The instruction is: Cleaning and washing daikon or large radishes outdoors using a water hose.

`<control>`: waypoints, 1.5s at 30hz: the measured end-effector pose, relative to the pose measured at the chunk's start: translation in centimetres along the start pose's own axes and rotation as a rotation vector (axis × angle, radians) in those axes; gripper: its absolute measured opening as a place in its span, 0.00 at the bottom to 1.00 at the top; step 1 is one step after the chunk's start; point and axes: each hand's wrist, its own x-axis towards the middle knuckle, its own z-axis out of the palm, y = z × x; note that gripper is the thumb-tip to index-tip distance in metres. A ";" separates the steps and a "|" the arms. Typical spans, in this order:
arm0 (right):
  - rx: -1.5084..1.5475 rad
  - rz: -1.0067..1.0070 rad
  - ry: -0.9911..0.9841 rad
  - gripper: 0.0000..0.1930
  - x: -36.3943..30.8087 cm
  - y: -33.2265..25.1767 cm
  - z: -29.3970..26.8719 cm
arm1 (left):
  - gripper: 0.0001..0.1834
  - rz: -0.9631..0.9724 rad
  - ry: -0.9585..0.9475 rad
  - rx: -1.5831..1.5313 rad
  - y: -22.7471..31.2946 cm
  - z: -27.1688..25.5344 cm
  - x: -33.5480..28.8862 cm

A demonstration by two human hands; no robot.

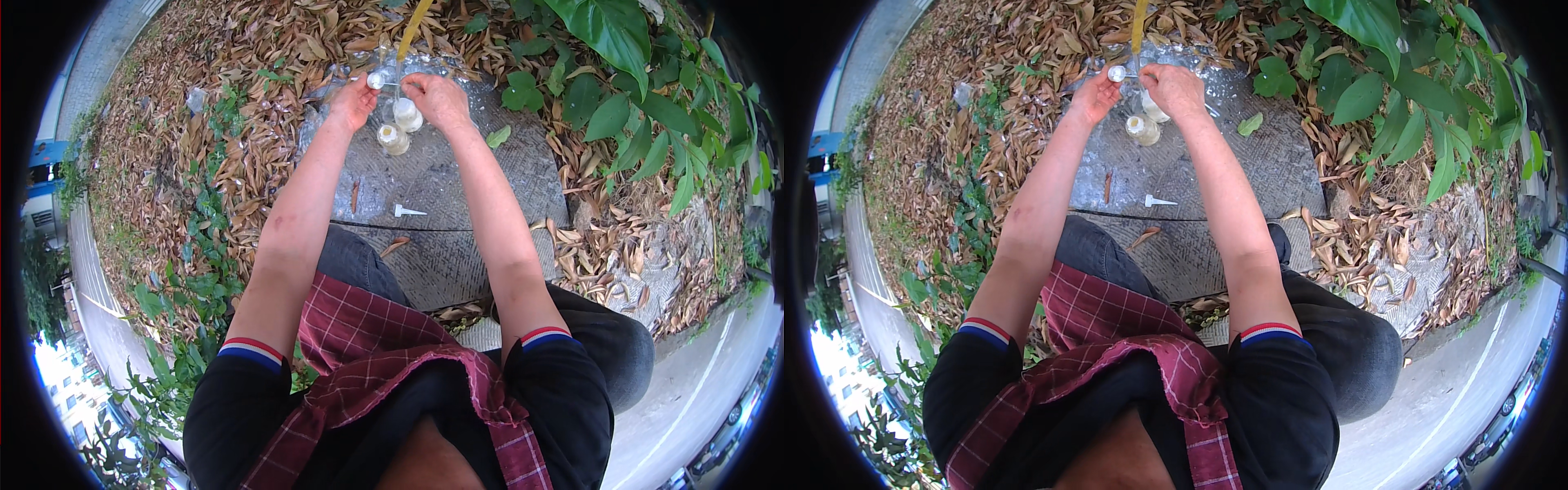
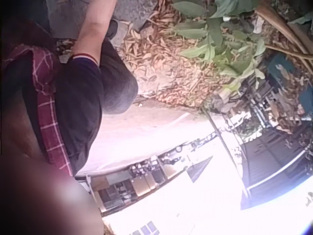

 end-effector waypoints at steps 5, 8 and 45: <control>-0.077 -0.076 0.105 0.09 -0.3 0.0 -1.3 | 0.09 -0.035 -0.005 -0.002 0.4 0.2 0.0; -0.114 -0.069 0.098 0.09 -0.6 0.0 -1.3 | 0.09 -0.031 -0.013 -0.002 0.4 0.1 0.0; 0.119 0.025 0.226 0.09 -2.4 -0.5 -0.9 | 0.12 -0.283 -0.091 -0.236 0.1 0.9 1.9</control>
